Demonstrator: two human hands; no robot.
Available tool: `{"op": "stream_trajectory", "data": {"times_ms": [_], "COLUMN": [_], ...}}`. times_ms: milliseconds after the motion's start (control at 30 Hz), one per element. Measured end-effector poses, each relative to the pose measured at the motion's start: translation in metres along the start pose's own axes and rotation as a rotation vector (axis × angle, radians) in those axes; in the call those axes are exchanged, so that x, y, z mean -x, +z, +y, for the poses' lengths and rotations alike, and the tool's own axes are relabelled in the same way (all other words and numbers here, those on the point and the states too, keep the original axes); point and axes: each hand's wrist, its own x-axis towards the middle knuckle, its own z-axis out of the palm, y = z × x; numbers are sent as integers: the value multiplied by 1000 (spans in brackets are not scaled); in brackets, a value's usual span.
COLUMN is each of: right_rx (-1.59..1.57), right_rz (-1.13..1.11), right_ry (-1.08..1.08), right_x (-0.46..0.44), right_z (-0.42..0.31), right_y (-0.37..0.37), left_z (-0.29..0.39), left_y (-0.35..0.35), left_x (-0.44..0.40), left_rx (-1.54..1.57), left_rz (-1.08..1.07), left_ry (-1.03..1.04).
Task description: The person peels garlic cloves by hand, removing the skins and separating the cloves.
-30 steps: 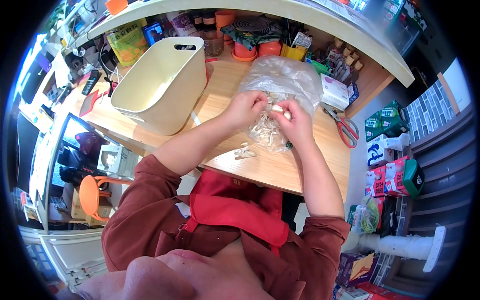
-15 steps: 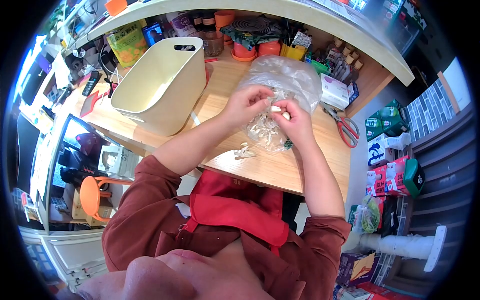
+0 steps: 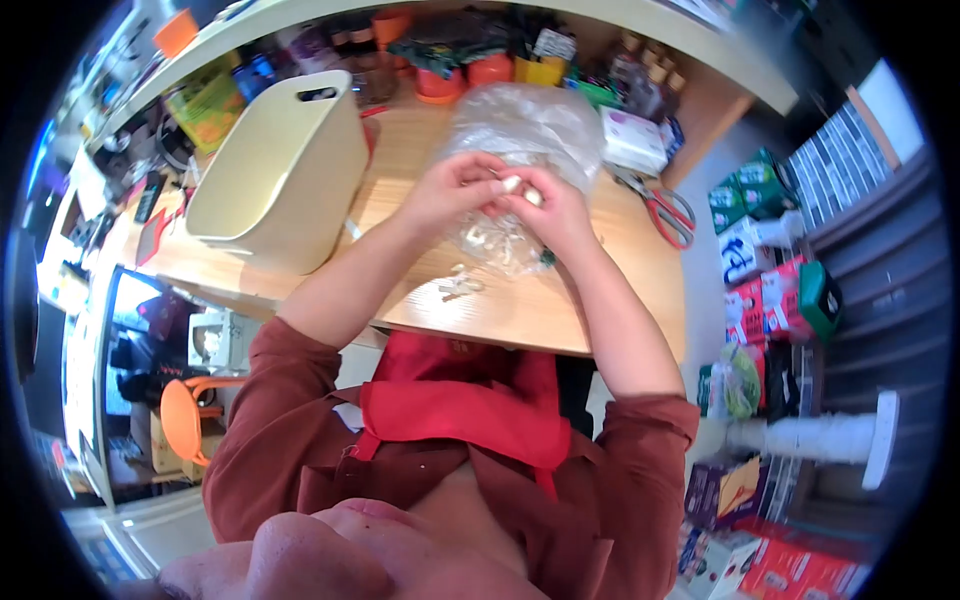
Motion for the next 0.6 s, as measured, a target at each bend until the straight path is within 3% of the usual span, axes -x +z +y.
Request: {"op": "stream_trajectory", "data": {"times_ms": [167, 600], "right_rx": [155, 283], "right_rz": [5, 3], "right_ry": [-194, -245], "right_x": [-2, 0], "right_z": [4, 2], "right_y": [-2, 1], "left_z": [2, 1], "left_y": [2, 0], "left_x": [2, 3], "left_rx": [-9, -80], "left_rz": [26, 0], "left_ry": [23, 27]}}
